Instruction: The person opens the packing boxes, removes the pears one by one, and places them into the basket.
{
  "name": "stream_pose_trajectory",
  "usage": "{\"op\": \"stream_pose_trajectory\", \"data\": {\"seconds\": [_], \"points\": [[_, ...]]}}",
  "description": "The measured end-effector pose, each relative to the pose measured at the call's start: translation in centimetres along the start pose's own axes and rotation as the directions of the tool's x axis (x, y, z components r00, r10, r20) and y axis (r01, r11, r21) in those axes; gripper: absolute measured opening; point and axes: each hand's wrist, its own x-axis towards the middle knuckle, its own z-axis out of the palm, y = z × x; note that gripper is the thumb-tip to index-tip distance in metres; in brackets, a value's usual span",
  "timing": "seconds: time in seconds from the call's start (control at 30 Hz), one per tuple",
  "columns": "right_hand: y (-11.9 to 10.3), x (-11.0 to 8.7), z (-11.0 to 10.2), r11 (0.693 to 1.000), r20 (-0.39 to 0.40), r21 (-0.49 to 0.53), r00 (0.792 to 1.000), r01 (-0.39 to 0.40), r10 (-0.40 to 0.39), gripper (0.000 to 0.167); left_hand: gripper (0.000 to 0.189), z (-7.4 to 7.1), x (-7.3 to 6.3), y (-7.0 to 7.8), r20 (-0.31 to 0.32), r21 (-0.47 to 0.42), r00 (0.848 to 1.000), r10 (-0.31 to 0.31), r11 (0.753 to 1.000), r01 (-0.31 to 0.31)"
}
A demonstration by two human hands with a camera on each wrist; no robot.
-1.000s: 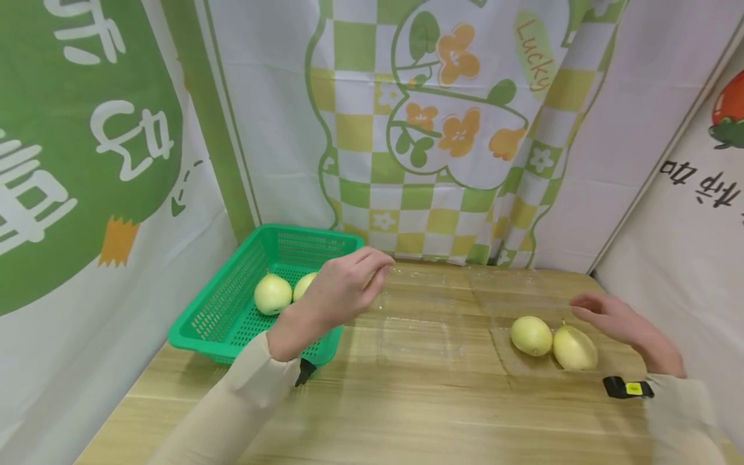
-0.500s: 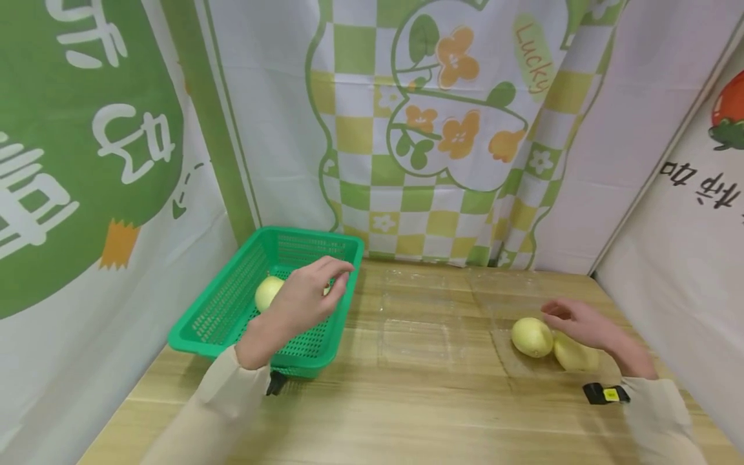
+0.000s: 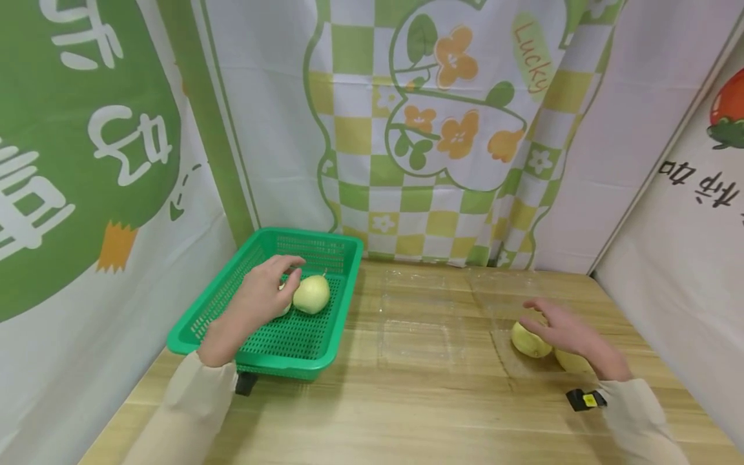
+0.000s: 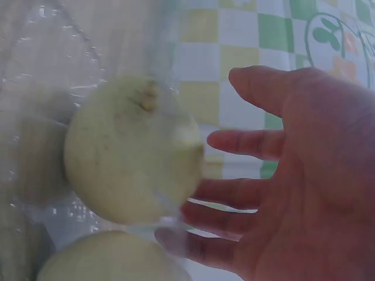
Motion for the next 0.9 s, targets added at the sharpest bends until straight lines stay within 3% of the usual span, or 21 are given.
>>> {"op": "stream_pose_trajectory", "data": {"seconds": [0.23,0.4,0.63,0.9], "points": [[-0.7,0.9,1.4,0.996,-0.009,-0.063,0.998,0.061,-0.062,0.049,0.035,-1.3,-0.5,-2.5,0.037,0.076,0.996,-0.078,0.994,0.075],[-0.9,1.1,2.0,0.988,-0.008,-0.124,0.996,0.091,-0.092,0.043,0.035,-1.8,-1.3,-4.3,0.055,0.132,0.996,-0.076,0.989,0.068],[-0.8,1.0,2.2,0.987,0.012,-0.149,0.999,0.053,-0.052,0.041,0.036,-2.4,-2.0,-6.0,0.055,0.181,0.995,-0.08,0.981,0.069],[-0.7,0.9,2.8,0.982,-0.008,-0.181,0.998,0.055,-0.057,0.042,0.047,-3.1,-2.6,-7.6,0.134,0.259,0.978,-0.163,0.958,0.124]]}}
